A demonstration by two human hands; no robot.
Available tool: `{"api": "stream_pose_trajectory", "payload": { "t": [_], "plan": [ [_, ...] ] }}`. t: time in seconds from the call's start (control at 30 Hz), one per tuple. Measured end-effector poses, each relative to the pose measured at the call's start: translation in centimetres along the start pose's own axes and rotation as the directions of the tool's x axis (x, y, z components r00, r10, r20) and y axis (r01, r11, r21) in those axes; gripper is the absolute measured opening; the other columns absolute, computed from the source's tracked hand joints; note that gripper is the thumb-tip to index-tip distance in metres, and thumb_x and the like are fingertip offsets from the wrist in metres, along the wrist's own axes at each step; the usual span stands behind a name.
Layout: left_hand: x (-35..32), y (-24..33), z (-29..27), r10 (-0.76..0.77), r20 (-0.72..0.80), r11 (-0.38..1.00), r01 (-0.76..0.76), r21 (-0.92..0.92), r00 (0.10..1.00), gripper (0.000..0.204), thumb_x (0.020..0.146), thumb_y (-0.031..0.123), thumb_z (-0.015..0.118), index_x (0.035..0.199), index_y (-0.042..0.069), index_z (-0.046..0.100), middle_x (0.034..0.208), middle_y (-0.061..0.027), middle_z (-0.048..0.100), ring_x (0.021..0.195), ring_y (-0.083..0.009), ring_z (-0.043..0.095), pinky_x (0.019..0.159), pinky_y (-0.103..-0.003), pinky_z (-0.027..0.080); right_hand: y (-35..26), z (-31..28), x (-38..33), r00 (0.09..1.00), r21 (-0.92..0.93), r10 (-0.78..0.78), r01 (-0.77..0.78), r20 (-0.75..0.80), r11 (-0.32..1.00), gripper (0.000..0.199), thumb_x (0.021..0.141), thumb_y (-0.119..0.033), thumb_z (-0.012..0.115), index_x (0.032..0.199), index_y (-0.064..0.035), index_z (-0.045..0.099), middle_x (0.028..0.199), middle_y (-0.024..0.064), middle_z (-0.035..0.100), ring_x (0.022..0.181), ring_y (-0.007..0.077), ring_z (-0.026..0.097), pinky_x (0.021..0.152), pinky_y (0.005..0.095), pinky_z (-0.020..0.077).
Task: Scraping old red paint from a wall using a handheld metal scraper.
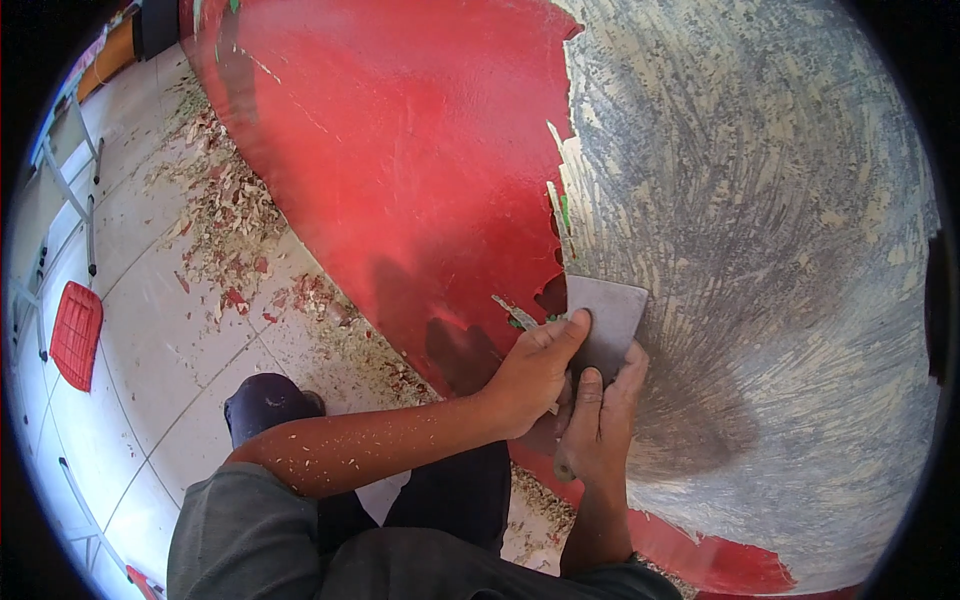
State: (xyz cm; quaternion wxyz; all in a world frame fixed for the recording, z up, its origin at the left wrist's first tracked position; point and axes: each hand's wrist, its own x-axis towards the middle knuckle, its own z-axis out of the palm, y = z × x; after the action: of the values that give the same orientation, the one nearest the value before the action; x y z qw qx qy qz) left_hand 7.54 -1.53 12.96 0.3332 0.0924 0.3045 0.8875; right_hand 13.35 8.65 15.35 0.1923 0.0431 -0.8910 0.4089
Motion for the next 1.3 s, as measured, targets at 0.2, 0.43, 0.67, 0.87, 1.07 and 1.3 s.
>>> {"api": "stream_pose_trajectory", "payload": {
  "t": [0.2,0.43,0.67,0.87,1.07,1.3],
  "plan": [
    [0.2,-1.2,1.3,-0.044,-0.008,0.998,0.043,-0.05,0.999,0.041,0.095,0.044,0.039,0.102,0.007,0.055,0.087,0.0012,0.057,0.075,-0.004,0.052,0.062,-0.02,0.044,-0.8,0.5,-1.6,0.995,-0.233,-0.048,0.025,-0.092,0.972,0.041,0.092,-0.011,0.036,0.127,0.0086,0.027,0.116,0.0224,0.036,0.111,0.032,0.04,0.097,0.0404,0.0294],
    [0.9,-0.5,1.1,0.059,0.059,0.996,-0.054,-0.074,0.997,0.042,0.095,0.044,0.039,0.103,0.006,0.056,0.088,-0.0001,0.058,0.076,-0.0067,0.053,0.068,-0.022,0.045,-1.9,1.2,-0.4,0.982,-0.238,-0.108,0.069,-0.153,0.969,0.042,0.09,-0.008,0.036,0.126,0.0112,0.025,0.115,0.0251,0.037,0.107,0.0343,0.043,0.093,0.0416,0.0334],
    [0.9,0.3,1.2,0.092,-0.005,0.992,-0.093,-0.086,0.996,0.038,0.096,0.039,0.04,0.101,0.006,0.057,0.087,0.0002,0.059,0.076,-0.0075,0.055,0.067,-0.023,0.046,-1.5,1.4,0.1,0.986,-0.334,-0.103,0.055,-0.128,0.941,0.042,0.09,-0.006,0.035,0.126,0.0115,0.022,0.116,0.0257,0.037,0.105,0.0327,0.045,0.093,0.0422,0.0337],
    [1.0,1.4,1.2,0.102,0.048,0.986,-0.094,-0.14,0.994,0.037,0.097,0.037,0.039,0.098,0.005,0.058,0.087,0.0002,0.059,0.076,-0.0076,0.055,0.068,-0.023,0.046,-2.7,1.4,1.2,0.991,-0.237,-0.072,0.043,-0.114,0.971,0.043,0.09,-0.007,0.034,0.128,0.01,0.023,0.117,0.0235,0.036,0.111,0.0329,0.042,0.095,0.0407,0.0319],
    [1.3,0.9,0.8,0.134,-0.007,0.981,-0.134,-0.143,0.991,0.039,0.097,0.038,0.038,0.097,0.004,0.059,0.086,0.0008,0.06,0.075,-0.0061,0.054,0.069,-0.023,0.045,-2.9,2.1,1.5,0.994,-0.255,-0.053,0.026,-0.098,0.966,0.041,0.09,-0.006,0.033,0.127,0.0096,0.023,0.117,0.023,0.036,0.109,0.032,0.042,0.096,0.0388,0.0309],
    [1.5,0.6,0.9,0.177,-0.037,0.979,-0.18,-0.1,0.983,0.04,0.096,0.038,0.04,0.094,0.004,0.06,0.084,0.0011,0.061,0.076,-0.006,0.054,0.069,-0.023,0.045,-2.7,1.7,1.4,0.995,-0.347,-0.06,0.029,-0.081,0.937,0.043,0.091,-0.006,0.033,0.128,0.011,0.021,0.117,0.0242,0.035,0.11,0.0321,0.04,0.096,0.0395,0.03]
  ]
}}
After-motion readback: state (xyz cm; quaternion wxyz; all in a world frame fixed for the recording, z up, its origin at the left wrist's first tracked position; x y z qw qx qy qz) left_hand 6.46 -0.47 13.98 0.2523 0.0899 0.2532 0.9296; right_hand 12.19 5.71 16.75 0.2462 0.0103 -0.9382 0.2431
